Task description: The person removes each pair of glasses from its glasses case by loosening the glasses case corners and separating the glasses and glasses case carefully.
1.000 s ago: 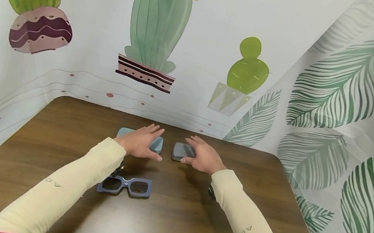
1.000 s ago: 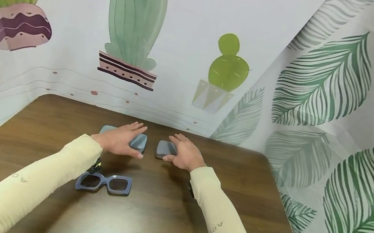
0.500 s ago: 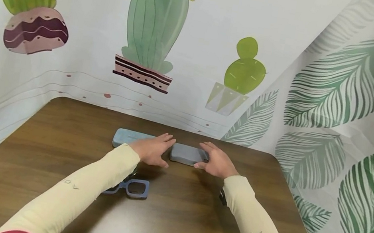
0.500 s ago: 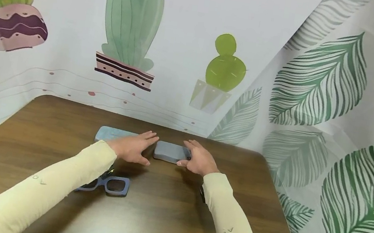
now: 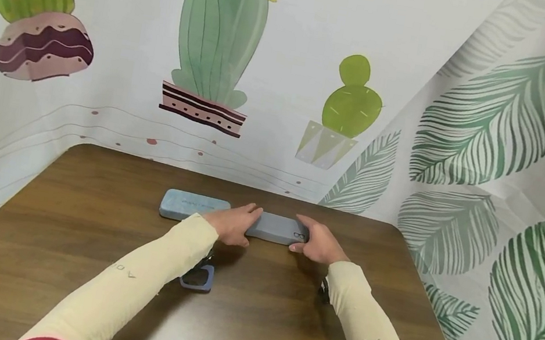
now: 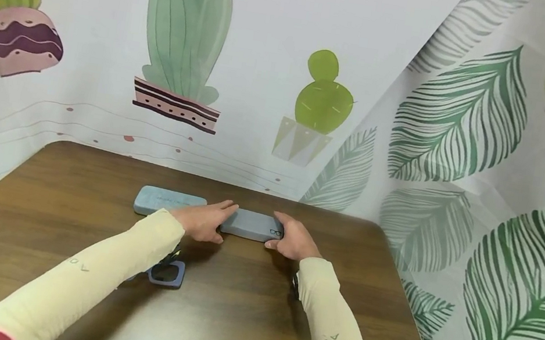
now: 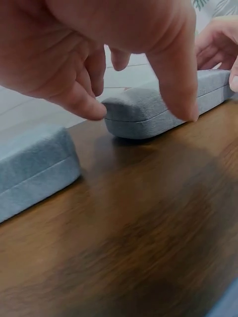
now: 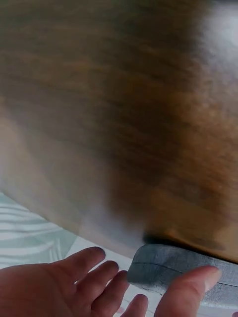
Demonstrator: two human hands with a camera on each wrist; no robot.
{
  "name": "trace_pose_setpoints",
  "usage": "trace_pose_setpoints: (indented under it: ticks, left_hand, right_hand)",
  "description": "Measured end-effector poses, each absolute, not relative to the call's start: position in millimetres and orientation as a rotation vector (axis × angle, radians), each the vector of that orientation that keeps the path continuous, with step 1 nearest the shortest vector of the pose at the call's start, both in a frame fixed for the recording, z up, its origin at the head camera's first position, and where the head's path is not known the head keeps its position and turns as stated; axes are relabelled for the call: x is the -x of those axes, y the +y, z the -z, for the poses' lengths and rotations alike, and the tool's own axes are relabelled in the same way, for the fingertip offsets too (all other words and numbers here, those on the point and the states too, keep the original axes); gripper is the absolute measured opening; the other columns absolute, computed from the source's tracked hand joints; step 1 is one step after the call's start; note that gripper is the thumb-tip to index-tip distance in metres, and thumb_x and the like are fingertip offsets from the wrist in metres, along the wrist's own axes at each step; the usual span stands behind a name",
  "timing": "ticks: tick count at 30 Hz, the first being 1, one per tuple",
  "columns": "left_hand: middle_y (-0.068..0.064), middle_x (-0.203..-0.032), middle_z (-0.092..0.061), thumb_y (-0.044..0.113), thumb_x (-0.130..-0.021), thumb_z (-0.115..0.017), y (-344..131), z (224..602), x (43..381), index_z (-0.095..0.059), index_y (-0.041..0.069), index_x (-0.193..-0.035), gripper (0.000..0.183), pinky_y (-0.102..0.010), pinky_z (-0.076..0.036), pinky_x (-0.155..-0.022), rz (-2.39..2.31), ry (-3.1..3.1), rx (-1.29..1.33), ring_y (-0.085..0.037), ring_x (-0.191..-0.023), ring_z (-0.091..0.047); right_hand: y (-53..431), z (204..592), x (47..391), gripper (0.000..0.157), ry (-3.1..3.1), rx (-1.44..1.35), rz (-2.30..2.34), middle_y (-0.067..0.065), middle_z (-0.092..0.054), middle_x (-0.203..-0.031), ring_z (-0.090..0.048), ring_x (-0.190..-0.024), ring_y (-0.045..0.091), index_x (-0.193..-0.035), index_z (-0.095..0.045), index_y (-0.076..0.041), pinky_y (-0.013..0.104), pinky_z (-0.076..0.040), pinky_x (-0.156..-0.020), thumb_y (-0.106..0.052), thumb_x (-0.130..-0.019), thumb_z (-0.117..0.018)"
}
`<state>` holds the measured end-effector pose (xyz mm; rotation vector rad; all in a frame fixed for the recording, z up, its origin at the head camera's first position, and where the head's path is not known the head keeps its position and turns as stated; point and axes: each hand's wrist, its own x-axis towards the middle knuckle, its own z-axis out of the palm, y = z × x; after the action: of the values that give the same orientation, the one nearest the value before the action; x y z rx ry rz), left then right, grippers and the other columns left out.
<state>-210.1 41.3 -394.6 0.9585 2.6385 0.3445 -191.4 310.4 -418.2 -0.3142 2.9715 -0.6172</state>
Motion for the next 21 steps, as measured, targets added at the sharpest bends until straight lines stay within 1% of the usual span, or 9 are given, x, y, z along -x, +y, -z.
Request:
trace_pose_setpoints:
  ticks: [3,5,8,11,15,17,21]
  left_hand:
    - [-0.025,-0.172,-0.02,0.022,-0.099,-0.072,44.8,396.8,209.6,-0.023,0.003,-0.164,0.085,-0.045,-0.039,-0.122,-0.315,2.642,-0.926,-0.036,-0.152,-0.042]
    - [-0.026,-0.171,-0.021,0.02,-0.1,-0.07,46.9,398.3,209.4,-0.024,0.001,-0.164,0.081,-0.045,-0.042,-0.12,-0.31,2.645,-0.911,-0.037,-0.15,-0.045]
    - [-0.026,-0.171,-0.022,0.017,-0.101,-0.067,49.7,400.6,210.3,-0.024,0.001,-0.164,0.078,-0.045,-0.041,-0.121,-0.312,2.657,-0.88,-0.037,-0.15,-0.044]
    - [-0.025,-0.17,-0.025,0.016,-0.1,-0.068,51.8,403.6,211.3,-0.025,0.001,-0.163,0.078,-0.045,-0.042,-0.12,-0.322,2.684,-0.856,-0.037,-0.148,-0.047]
    - [-0.026,-0.169,-0.027,0.016,-0.1,-0.069,53.7,408.3,211.6,-0.024,0.0,-0.163,0.079,-0.045,-0.049,-0.113,-0.346,2.704,-0.838,-0.039,-0.14,-0.056]
    - [-0.027,-0.167,-0.029,0.018,-0.1,-0.07,54.8,410.8,212.2,-0.024,-0.001,-0.163,0.08,-0.045,-0.051,-0.111,-0.366,2.713,-0.833,-0.039,-0.137,-0.058]
    - [-0.027,-0.163,-0.036,0.02,-0.099,-0.073,57.7,415.4,214.5,-0.029,-0.003,-0.161,0.079,-0.046,-0.05,-0.112,-0.435,2.747,-0.828,-0.039,-0.139,-0.056]
  right_hand:
    - [310.5,421.5,192.1,0.073,2.983,0.32,0.654,0.02,-0.058,-0.15,-0.059,-0.136,0.034,-0.15,-0.053,-0.003,0.05,-0.047,-0.113,-0.018,-0.086,-0.085]
    - [310.0,422.7,193.3,0.068,2.996,0.324,0.669,0.021,-0.063,-0.144,-0.063,-0.128,0.033,-0.146,-0.057,-0.002,0.049,-0.049,-0.11,-0.016,-0.086,-0.084]
    - [309.4,423.4,195.0,0.065,3.007,0.323,0.69,0.021,-0.067,-0.138,-0.065,-0.122,0.033,-0.143,-0.06,-0.001,0.049,-0.05,-0.108,-0.013,-0.084,-0.085]
    - [309.5,424.2,196.5,0.065,3.008,0.312,0.7,0.021,-0.069,-0.135,-0.066,-0.121,0.032,-0.143,-0.061,-0.001,0.049,-0.05,-0.108,-0.011,-0.083,-0.085]
    - [310.7,425.6,198.1,0.064,3.0,0.302,0.72,0.02,-0.069,-0.136,-0.065,-0.123,0.032,-0.142,-0.062,-0.002,0.048,-0.05,-0.109,-0.01,-0.083,-0.085]
    - [311.3,426.3,198.9,0.064,2.994,0.302,0.738,0.02,-0.069,-0.137,-0.065,-0.123,0.031,-0.141,-0.063,-0.002,0.048,-0.05,-0.109,-0.01,-0.082,-0.086]
    - [312.7,427.3,200.3,0.064,2.977,0.297,0.776,0.019,-0.068,-0.137,-0.065,-0.122,0.029,-0.14,-0.064,-0.003,0.046,-0.05,-0.109,-0.009,-0.081,-0.087]
